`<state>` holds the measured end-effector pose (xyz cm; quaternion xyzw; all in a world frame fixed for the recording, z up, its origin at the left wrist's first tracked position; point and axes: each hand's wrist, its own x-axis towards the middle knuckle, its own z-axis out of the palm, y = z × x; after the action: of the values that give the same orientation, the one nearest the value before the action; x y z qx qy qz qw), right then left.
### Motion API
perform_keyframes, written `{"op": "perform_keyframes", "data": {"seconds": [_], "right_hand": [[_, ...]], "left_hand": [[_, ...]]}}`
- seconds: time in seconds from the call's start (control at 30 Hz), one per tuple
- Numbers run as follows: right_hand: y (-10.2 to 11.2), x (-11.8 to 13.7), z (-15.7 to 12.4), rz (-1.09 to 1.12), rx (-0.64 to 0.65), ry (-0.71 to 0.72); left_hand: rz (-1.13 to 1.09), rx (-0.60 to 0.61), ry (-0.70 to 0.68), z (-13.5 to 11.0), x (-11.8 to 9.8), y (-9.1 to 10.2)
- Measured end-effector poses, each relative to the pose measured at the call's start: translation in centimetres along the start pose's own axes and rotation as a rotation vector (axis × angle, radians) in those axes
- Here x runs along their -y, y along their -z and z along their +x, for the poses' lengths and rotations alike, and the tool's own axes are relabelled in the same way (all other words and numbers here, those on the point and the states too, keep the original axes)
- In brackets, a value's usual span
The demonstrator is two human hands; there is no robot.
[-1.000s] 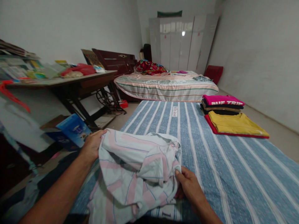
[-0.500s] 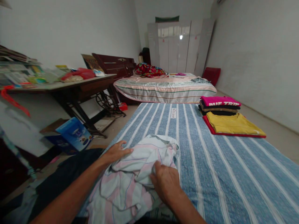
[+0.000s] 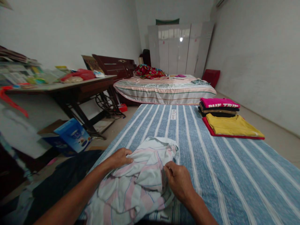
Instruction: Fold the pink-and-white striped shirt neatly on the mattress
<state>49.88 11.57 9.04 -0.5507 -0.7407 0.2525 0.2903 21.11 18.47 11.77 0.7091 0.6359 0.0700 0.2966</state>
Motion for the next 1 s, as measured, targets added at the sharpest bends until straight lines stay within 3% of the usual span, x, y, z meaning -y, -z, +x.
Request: {"op": "perform_keyframes", "data": {"seconds": [0.17, 0.43, 0.63, 0.8, 1.0], "right_hand": [[-0.5, 1.8, -0.2, -0.053, 0.092, 0.094], [-1.4, 6.3, 1.6, -0.455, 0.321, 0.255], [-3.0, 6.4, 2.9, -0.609, 0.399, 0.253], [-2.1, 5.3, 2.4, -0.456, 0.311, 0.217], [0.5, 2.4, 1.3, 0.125, 0.149, 0.136]], "left_hand": [[-0.003, -0.005, -0.011, 0.0, 0.0, -0.1], [-0.018, 0.001, -0.008, -0.2, -0.2, 0.0], [0.025, -0.024, -0.024, -0.2, -0.1, 0.0], [-0.009, -0.024, -0.033, -0.3, -0.1, 0.2], [0.006, -0.077, -0.042, 0.0, -0.1, 0.8]]}}
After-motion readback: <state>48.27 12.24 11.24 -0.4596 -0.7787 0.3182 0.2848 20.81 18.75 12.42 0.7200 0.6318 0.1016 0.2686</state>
